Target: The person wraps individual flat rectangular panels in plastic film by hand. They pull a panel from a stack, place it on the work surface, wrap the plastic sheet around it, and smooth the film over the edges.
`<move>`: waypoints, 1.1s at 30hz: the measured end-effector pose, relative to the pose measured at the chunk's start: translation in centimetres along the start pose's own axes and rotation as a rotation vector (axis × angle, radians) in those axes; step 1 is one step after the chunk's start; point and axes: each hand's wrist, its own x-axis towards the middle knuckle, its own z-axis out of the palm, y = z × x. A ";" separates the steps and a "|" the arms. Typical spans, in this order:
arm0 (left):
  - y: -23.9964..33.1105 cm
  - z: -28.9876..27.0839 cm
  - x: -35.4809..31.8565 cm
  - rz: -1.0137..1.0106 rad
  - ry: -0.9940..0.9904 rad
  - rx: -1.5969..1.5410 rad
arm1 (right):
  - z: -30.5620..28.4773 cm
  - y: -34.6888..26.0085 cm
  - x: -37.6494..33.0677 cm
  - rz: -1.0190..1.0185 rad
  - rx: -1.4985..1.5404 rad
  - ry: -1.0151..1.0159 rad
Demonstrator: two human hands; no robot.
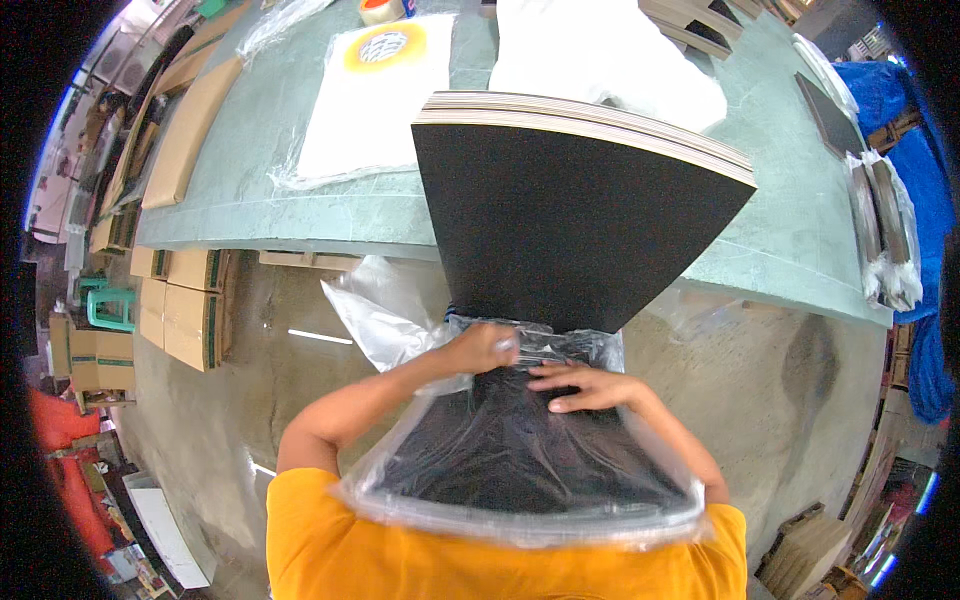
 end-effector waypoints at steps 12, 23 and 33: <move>21.8 -11.8 0.4 0.316 0.386 -0.594 | -7.1 -15.3 -1.7 -0.322 0.471 1.100; 17.5 -11.8 -1.2 0.140 0.381 -0.113 | -8.4 -11.7 -3.5 -0.282 0.665 0.718; 21.4 -9.2 -1.4 0.020 0.361 0.082 | -6.9 -10.2 -1.7 -0.271 1.157 0.720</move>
